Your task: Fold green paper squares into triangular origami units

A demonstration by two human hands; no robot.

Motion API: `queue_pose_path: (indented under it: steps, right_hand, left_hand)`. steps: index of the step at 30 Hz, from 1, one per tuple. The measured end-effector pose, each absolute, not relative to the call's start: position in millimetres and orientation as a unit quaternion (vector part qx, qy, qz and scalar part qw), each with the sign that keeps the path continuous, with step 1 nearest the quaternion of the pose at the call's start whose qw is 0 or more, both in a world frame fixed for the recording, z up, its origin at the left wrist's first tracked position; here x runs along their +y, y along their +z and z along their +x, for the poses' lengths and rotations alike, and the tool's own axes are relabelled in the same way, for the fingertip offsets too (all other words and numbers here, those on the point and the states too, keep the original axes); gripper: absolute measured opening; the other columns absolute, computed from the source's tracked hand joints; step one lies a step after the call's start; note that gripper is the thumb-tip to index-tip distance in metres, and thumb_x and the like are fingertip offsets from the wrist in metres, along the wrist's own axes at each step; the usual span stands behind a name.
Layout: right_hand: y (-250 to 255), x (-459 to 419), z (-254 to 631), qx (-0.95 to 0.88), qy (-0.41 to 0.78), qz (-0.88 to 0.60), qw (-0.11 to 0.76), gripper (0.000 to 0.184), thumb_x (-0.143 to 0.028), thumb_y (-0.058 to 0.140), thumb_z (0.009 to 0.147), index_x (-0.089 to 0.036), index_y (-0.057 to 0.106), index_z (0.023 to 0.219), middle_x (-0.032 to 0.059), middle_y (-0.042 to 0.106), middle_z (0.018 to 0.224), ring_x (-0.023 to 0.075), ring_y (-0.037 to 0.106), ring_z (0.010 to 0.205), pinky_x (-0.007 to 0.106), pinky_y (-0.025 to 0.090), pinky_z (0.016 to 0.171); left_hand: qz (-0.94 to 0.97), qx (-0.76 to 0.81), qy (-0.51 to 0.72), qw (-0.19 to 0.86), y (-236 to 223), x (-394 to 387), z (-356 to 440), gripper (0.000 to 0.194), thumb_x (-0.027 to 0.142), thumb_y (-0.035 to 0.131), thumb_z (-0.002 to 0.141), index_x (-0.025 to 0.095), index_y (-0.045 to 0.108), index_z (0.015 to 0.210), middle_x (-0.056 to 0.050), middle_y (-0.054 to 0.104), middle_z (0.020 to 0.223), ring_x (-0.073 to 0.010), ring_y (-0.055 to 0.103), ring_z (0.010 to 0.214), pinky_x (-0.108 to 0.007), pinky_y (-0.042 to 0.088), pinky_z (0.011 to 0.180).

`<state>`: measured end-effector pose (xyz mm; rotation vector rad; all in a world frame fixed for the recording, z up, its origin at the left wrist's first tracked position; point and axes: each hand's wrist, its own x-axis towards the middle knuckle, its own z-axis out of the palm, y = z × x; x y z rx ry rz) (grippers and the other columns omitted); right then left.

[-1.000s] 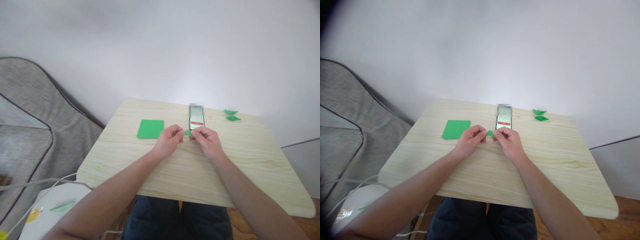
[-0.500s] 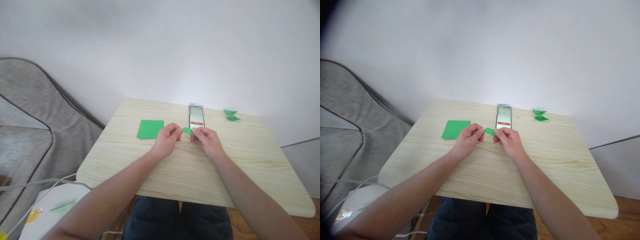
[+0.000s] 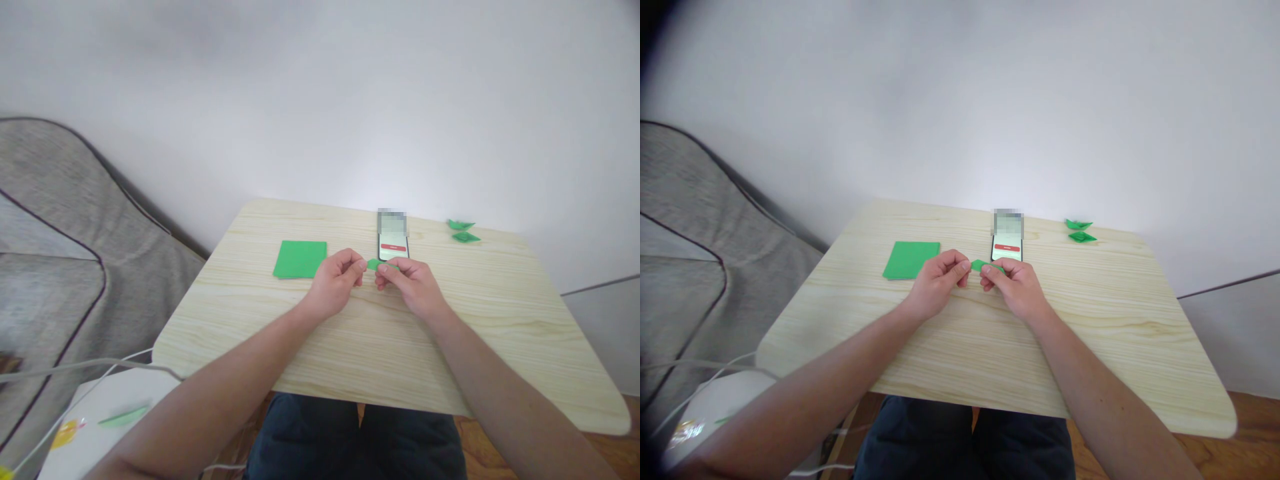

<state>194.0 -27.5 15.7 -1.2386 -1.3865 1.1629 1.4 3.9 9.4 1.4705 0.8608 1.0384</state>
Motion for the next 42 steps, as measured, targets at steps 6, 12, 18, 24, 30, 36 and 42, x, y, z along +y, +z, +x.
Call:
queue_pose_path:
  steps: [6,12,18,24,30,36,42]
  right_hand:
    - [18,-29,195,-0.577,0.452,-0.514,0.445,0.034,-0.049,0.072,0.092,-0.019,0.075,0.077,0.0033,0.074,0.072,0.0161,0.066,0.067,0.032,0.050,0.069]
    - [23,-31,192,-0.557,0.477,-0.506,0.454,0.037,-0.053,0.075,0.089,-0.018,0.075,0.076,0.0041,0.075,0.072,0.0169,0.068,0.066,0.032,0.054,0.068]
    - [19,-30,192,-0.524,0.504,-0.500,0.470,0.044,-0.057,0.068,0.093,-0.017,0.074,0.075,0.0050,0.074,0.072,0.0164,0.068,0.064,0.031,0.056,0.066]
    - [15,-27,194,-0.478,0.549,-0.500,0.468,0.045,-0.057,0.069,0.092,-0.018,0.067,0.069,0.0017,0.066,0.062,0.0138,0.058,0.053,0.028,0.049,0.053]
    - [19,-28,192,-0.423,0.622,-0.485,0.446,0.045,-0.058,0.073,0.088,-0.018,0.066,0.069,0.0015,0.065,0.060,0.0124,0.055,0.046,0.026,0.044,0.044]
    - [18,-31,189,-0.502,0.527,-0.558,0.399,0.048,-0.065,0.065,0.091,-0.020,0.065,0.071,0.0015,0.066,0.059,0.0142,0.056,0.046,0.028,0.043,0.045]
    - [18,-35,189,-0.637,0.219,-0.592,0.443,0.022,-0.044,0.069,0.092,-0.024,0.073,0.084,0.0040,0.073,0.081,0.0190,0.063,0.069,0.033,0.048,0.061]
  left_hand:
    - [0.615,0.368,0.440,0.541,13,2,2,0.030,0.041,0.063,0.095,0.017,0.059,0.076,0.002,0.055,0.064,-0.0115,0.048,0.062,-0.025,0.039,0.062]
    - [0.613,0.371,0.443,0.539,14,1,1,0.031,0.043,0.063,0.094,0.018,0.059,0.077,0.002,0.055,0.064,-0.0116,0.048,0.062,-0.025,0.039,0.062]
    - [0.607,0.382,0.450,0.531,16,2,1,0.031,0.040,0.063,0.094,0.018,0.057,0.073,0.002,0.053,0.062,-0.0114,0.046,0.061,-0.025,0.037,0.060]
    - [0.606,0.388,0.461,0.519,16,0,1,0.017,0.035,0.069,0.090,0.018,0.064,0.090,0.003,0.057,0.067,-0.0115,0.050,0.063,-0.025,0.039,0.062]
    - [0.653,0.389,0.463,0.455,16,-4,0,0.022,0.026,0.073,0.085,0.020,0.072,0.106,-0.002,0.072,0.093,-0.0147,0.061,0.081,-0.028,0.046,0.076]
    - [0.664,0.427,0.445,0.422,11,-1,1,0.013,0.030,0.067,0.089,0.019,0.073,0.088,-0.001,0.070,0.080,-0.0143,0.058,0.072,-0.027,0.044,0.068]
    - [0.702,0.470,0.375,0.382,6,-2,1,0.016,0.032,0.065,0.089,0.019,0.073,0.082,0.001,0.068,0.070,-0.0129,0.055,0.063,-0.026,0.038,0.060]
